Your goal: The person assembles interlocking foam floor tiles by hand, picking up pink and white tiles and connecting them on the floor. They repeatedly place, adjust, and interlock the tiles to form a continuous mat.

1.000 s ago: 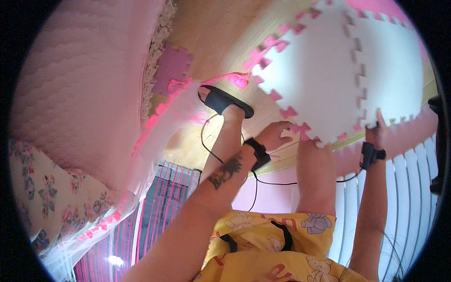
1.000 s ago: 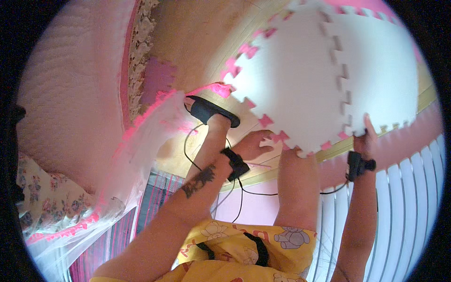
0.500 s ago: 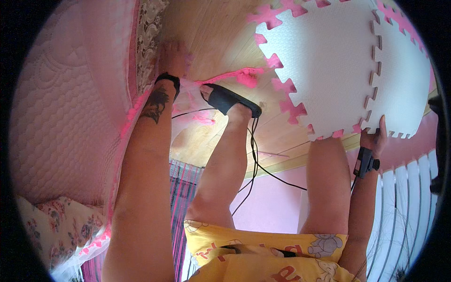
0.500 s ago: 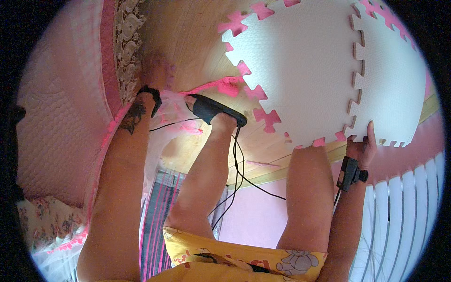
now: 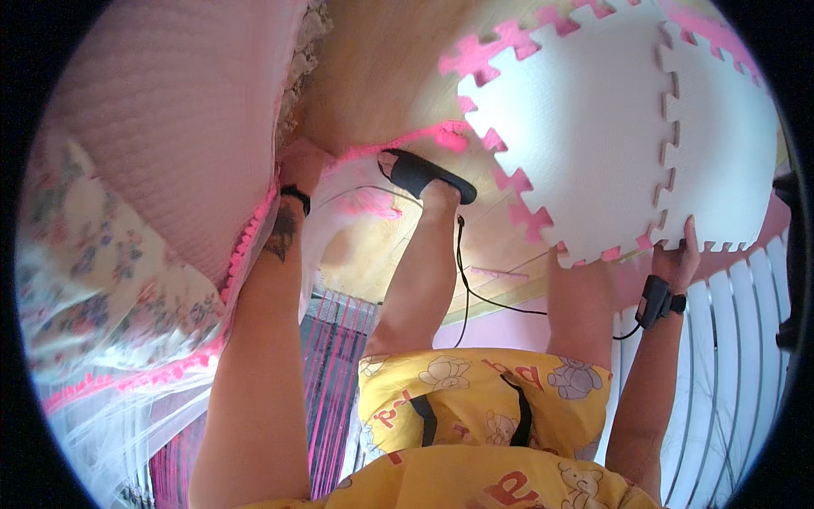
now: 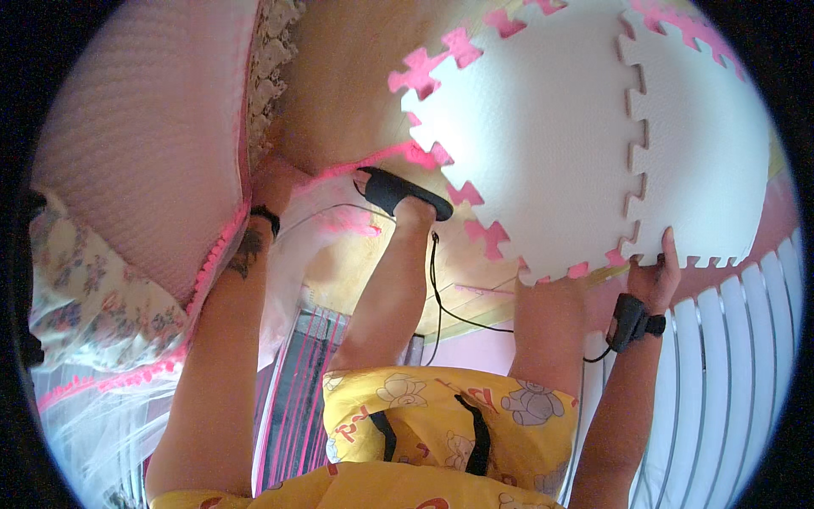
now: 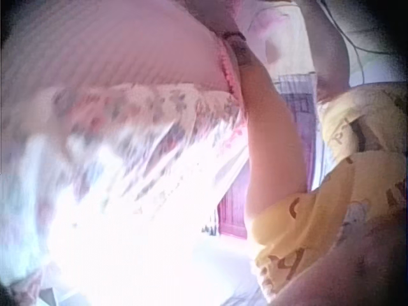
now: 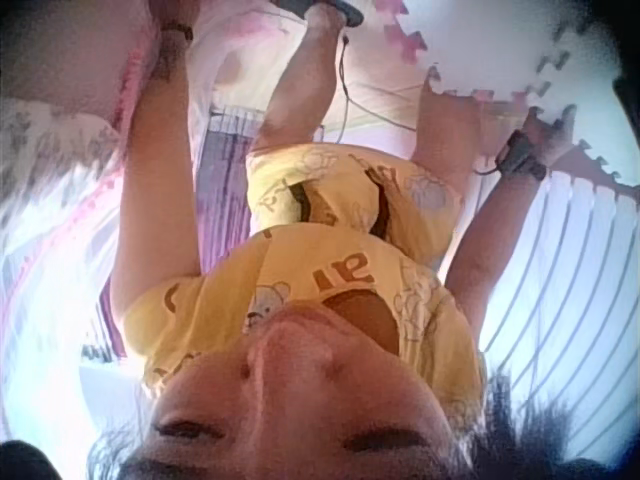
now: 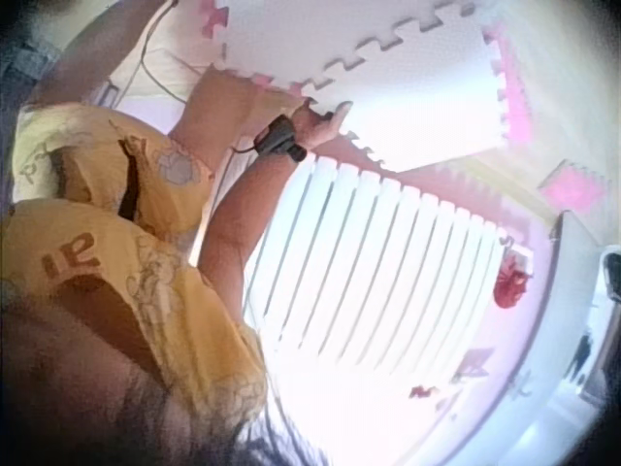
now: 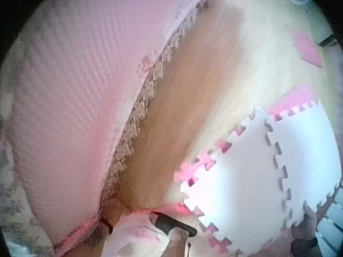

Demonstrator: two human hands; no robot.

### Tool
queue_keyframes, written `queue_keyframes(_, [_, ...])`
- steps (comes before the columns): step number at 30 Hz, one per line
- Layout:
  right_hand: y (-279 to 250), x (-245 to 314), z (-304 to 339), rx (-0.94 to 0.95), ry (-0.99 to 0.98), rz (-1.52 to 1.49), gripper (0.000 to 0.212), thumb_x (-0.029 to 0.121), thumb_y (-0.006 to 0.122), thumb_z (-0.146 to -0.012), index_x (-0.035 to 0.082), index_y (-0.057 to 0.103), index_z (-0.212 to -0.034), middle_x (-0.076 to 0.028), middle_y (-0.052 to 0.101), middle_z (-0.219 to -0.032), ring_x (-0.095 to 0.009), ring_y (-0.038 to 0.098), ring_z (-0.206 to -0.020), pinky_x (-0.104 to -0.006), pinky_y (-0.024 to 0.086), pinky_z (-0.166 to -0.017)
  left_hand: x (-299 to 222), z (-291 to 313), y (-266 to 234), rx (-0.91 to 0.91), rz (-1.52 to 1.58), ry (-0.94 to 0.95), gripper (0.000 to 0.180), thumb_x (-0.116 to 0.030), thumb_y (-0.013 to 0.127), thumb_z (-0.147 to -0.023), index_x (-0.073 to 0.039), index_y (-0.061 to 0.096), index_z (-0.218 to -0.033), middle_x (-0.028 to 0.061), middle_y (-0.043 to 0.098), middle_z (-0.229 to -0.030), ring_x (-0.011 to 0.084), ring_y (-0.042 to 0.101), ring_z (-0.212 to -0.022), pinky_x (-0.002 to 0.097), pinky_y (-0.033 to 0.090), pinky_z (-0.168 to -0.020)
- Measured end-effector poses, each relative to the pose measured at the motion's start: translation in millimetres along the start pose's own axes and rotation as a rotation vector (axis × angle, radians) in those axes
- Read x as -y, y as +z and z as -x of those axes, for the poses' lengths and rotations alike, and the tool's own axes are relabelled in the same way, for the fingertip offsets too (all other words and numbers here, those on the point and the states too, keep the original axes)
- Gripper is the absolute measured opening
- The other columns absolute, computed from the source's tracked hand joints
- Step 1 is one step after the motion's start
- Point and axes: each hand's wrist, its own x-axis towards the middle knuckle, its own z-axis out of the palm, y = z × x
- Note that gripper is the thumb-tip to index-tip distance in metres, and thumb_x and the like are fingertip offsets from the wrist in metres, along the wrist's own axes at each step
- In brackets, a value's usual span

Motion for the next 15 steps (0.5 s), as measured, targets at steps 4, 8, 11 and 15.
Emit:
queue_keyframes(4, [0,-1,1,0.023,-0.007,0.005,0.040,0.025,0.063,-0.088,0.003,0.052,-0.120,-0.008,0.061,-0.111,-0.023,0.059,-0.100,-0.0408,0.050,-0.080,0,3,1,0.014,0.261,0.034,0.047,-0.041,0.058,-0.085,-0.013,0.058,-0.123,0.0137,0.061,-0.116,0.0312,0.052,-0.115,0.0393,0.036,-0.103])
queue_keyframes(8, [-8,-3,-5,-0.026,-0.037,0.004,0.040,0.026,0.064,-0.088,0.006,0.052,-0.121,-0.008,0.060,-0.112,-0.023,0.059,-0.099,-0.0413,0.051,-0.077,-42,-12,-12,-0.797,0.204,0.099,0.041,-0.038,0.058,-0.086,-0.012,0.059,-0.119,0.0123,0.066,-0.104,0.0319,0.060,-0.100,0.0416,0.043,-0.093])
queue_keyframes(11, [-13,-5,-7,0.010,-0.052,0.010,0.038,0.026,0.062,-0.089,0.007,0.052,-0.121,-0.007,0.061,-0.111,-0.023,0.059,-0.097,-0.0419,0.051,-0.074,-71,-20,-50,-0.419,0.106,0.145,0.035,-0.028,0.054,-0.086,-0.011,0.060,-0.116,0.0133,0.064,-0.108,0.0310,0.059,-0.102,0.0421,0.044,-0.090])
queue_keyframes(15, [-14,-7,-8,0.053,-0.037,-0.029,0.038,0.029,0.058,-0.092,0.006,0.051,-0.121,-0.007,0.062,-0.110,-0.022,0.059,-0.096,-0.0408,0.050,-0.075,-105,-8,-74,-0.246,-0.194,0.233,0.031,-0.016,0.050,-0.085,-0.009,0.061,-0.113,0.0145,0.059,-0.114,0.0297,0.055,-0.107,0.0422,0.045,-0.088])
